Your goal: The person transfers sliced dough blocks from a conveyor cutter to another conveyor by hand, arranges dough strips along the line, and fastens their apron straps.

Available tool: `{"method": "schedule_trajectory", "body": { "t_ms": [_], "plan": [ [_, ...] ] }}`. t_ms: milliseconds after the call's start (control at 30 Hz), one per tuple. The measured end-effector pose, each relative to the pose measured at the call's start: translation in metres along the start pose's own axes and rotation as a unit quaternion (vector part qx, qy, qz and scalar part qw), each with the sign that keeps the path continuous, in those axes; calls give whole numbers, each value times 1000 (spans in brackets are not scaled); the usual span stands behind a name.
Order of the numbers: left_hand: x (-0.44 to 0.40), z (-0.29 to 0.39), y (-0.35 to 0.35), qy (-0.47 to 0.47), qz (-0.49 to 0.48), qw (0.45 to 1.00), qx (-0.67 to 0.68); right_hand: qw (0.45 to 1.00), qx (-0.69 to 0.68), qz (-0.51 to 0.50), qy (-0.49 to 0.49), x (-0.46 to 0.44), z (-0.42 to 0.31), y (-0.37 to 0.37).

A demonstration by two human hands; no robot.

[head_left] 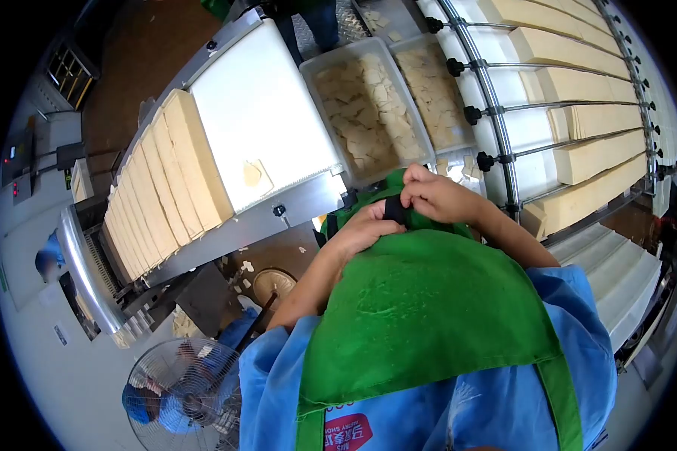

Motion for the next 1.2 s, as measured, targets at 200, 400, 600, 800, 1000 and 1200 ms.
{"method": "schedule_trajectory", "body": {
  "t_ms": [200,400,600,800,1000,1200],
  "plan": [
    [-6,-6,-22,39,39,997,-51,998,22,-12,65,4,-11,9],
    [-13,-13,-23,10,150,966,-211,990,-102,-22,91,8,1,28],
    [-9,-7,-8,251,142,869,-401,902,-351,-132,215,13,-9,17],
    [-17,-19,-19,219,132,939,-228,921,-327,-98,187,13,17,15],
    [-2,-9,-10,215,192,911,-296,983,-116,-71,126,28,6,5],
    [-6,-9,-11,135,245,903,-325,911,307,262,80,11,-34,-8]
  ]
}}
Point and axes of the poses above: each hand's wrist, its own x-axis away from the middle knuckle, its own y-axis out of the palm, z = x × y, the point moved 3 cm from there along -x, towards the middle knuckle, and after that the axes turned 12 degrees about x, right-handed, at the moved point
